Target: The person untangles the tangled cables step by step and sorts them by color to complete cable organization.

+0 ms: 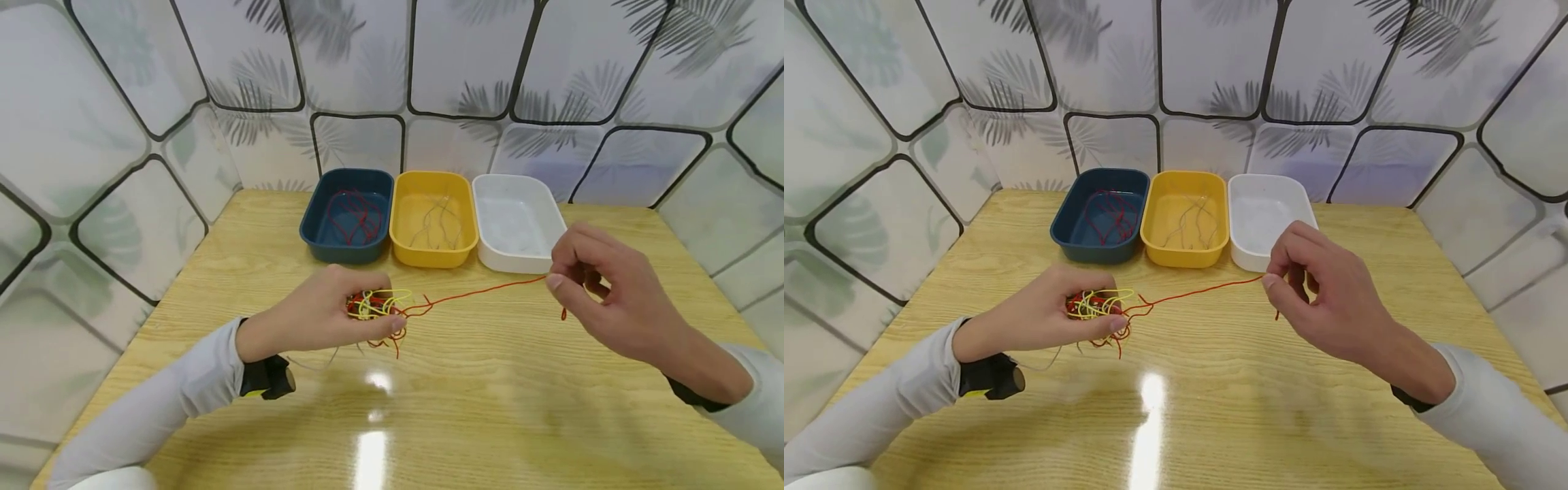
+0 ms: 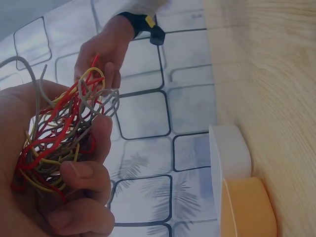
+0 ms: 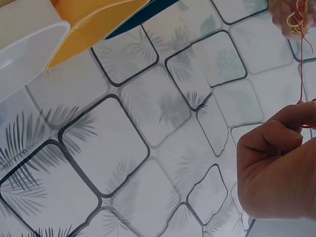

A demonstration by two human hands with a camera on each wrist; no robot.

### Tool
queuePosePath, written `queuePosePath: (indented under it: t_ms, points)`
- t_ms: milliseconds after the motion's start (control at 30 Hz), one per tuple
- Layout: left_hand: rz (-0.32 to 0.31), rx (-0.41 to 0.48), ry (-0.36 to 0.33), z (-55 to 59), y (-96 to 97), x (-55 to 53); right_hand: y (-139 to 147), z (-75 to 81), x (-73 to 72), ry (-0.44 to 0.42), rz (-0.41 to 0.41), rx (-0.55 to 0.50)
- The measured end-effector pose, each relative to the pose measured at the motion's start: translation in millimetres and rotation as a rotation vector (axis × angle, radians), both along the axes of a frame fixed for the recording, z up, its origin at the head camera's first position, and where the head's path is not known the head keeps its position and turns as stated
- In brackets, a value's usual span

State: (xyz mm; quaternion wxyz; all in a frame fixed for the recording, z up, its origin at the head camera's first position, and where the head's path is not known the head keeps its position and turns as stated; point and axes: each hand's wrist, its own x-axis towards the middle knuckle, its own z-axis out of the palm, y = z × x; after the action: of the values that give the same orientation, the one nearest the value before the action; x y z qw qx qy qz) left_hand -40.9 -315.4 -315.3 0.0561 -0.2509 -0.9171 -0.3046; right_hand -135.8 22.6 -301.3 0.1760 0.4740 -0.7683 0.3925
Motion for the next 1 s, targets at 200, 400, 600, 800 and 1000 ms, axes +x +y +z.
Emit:
queuePosePath:
  t_ms: [200, 400, 600, 800, 1000]
  points:
    - [-0.006, -0.011, 0.086, 9.2, -5.6, 4.4, 7.0, 1.2, 0.7, -0.059, 0.025, -0.093]
    - [-0.051, -0.014, 0.091, 10.5, -8.2, 7.5, 10.4, 6.3, 0.0, -0.136, 0.051, -0.136]
    - [-0.090, 0.023, 0.058, 11.4, -13.6, 11.1, 10.9, 16.0, 1.0, -0.213, 0.013, -0.141]
    - [-0.119, 0.069, -0.061, 10.1, -21.9, 12.9, 17.4, 13.4, -2.1, -0.240, 0.056, -0.224]
    - [-0.098, 0.108, -0.205, 12.6, -31.6, 9.7, 27.0, 8.6, -19.1, -0.301, 0.229, -0.372]
